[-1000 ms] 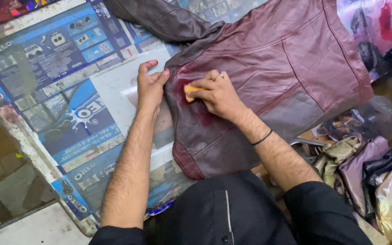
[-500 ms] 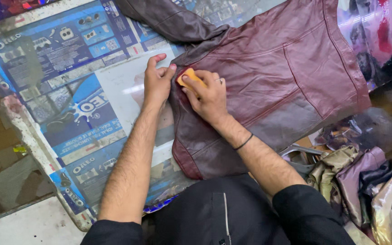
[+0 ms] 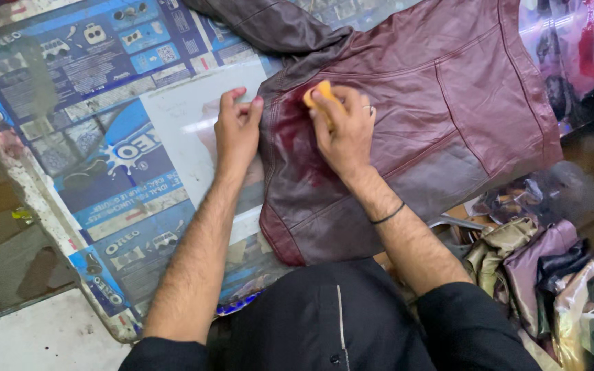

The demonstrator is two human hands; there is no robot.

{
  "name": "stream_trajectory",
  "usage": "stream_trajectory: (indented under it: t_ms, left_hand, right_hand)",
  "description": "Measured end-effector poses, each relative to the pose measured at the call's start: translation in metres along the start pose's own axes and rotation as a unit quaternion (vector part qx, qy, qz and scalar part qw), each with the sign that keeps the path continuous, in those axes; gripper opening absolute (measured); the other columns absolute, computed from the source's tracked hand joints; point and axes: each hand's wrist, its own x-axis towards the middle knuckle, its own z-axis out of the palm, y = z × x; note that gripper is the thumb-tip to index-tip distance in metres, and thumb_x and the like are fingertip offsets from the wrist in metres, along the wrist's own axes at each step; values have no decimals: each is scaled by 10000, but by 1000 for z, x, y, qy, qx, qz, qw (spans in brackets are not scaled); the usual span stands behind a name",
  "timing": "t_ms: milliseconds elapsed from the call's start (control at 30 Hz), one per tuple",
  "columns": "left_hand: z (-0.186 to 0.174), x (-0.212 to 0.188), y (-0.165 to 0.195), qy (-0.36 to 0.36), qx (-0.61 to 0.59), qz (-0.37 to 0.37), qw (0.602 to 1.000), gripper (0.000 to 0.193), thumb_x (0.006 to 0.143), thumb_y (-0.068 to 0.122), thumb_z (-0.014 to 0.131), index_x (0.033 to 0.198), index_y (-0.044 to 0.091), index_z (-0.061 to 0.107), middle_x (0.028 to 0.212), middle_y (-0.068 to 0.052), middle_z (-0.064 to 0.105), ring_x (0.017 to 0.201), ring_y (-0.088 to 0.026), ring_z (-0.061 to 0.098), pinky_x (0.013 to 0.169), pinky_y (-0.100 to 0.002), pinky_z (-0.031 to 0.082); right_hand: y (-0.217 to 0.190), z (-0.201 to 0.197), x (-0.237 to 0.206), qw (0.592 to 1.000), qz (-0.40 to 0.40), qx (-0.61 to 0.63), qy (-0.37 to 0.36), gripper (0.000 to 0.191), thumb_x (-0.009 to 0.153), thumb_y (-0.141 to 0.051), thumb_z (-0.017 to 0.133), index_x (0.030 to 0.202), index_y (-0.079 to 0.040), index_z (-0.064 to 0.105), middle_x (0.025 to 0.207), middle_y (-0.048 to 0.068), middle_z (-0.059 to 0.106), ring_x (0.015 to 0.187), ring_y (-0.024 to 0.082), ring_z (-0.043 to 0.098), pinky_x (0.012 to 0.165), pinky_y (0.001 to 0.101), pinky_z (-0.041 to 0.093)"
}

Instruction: The person rubs dye onto a large maroon leather bag using a sponge, working the color across the front panels and seams. They reposition and turn the bag on the work table to reach different areas, reloading the sponge with dye from a bottle as they cover the surface.

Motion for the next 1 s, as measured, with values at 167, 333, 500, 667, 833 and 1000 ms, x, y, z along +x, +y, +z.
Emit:
stream_trajectory:
  t_ms: [167,333,500,667,833,1000]
  left_hand:
    - [-9,-41,4,17,200,-51,978,319,946,335,752,933,17,725,781,-97,753,692,-178,712,665,-331,549]
    - [-6,-40,-14,21,168,-68,983,339,977,344,719,889,17,738,719,-53,695,642,-156,610,594,-351,479]
    - [-1,-33,-34,-30,-137,-93,986,297,1056,276,667,939,11,730,769,42,664,687,-58,539,617,-285,456]
    - [-9,-32,-30,-55,-169,-211,961,292,1035,310,635,859,82,687,693,41,600,540,-48,495,454,-244,361]
    - [-13,-27,-26,-92,-200,-223,950,276,1029,309,613,871,100,701,728,39,679,557,-54,576,470,-231,456]
    - [-18,-24,-27,-94,-201,-238,946,264,1033,301,626,903,91,718,727,32,667,549,-59,565,462,-233,453]
  right_hand:
    - [15,-30,-17,998,31,-44,-32,312,889,-135,808,1183,-194,722,1185,54,650,1033,273,594,843,429,432]
    - [-9,-39,-40,994,35,105,-3,392,959,-100,768,1329,-131,643,1308,93,605,1165,312,587,994,445,473]
    - [-15,-19,-38,983,-131,33,-126,415,824,-82,801,1221,-195,753,1199,79,652,972,302,584,830,435,451]
    - [-17,-11,-28,992,-88,65,-58,351,874,-66,787,1200,-178,720,1182,73,656,1007,292,578,869,432,464]
    - [-31,8,4,987,-121,83,-66,308,864,-50,788,1147,-163,741,1149,67,679,976,287,578,836,404,477]
    - [-42,4,5,984,-98,110,-104,262,892,-61,806,1135,-128,732,1162,54,676,968,286,570,848,403,473]
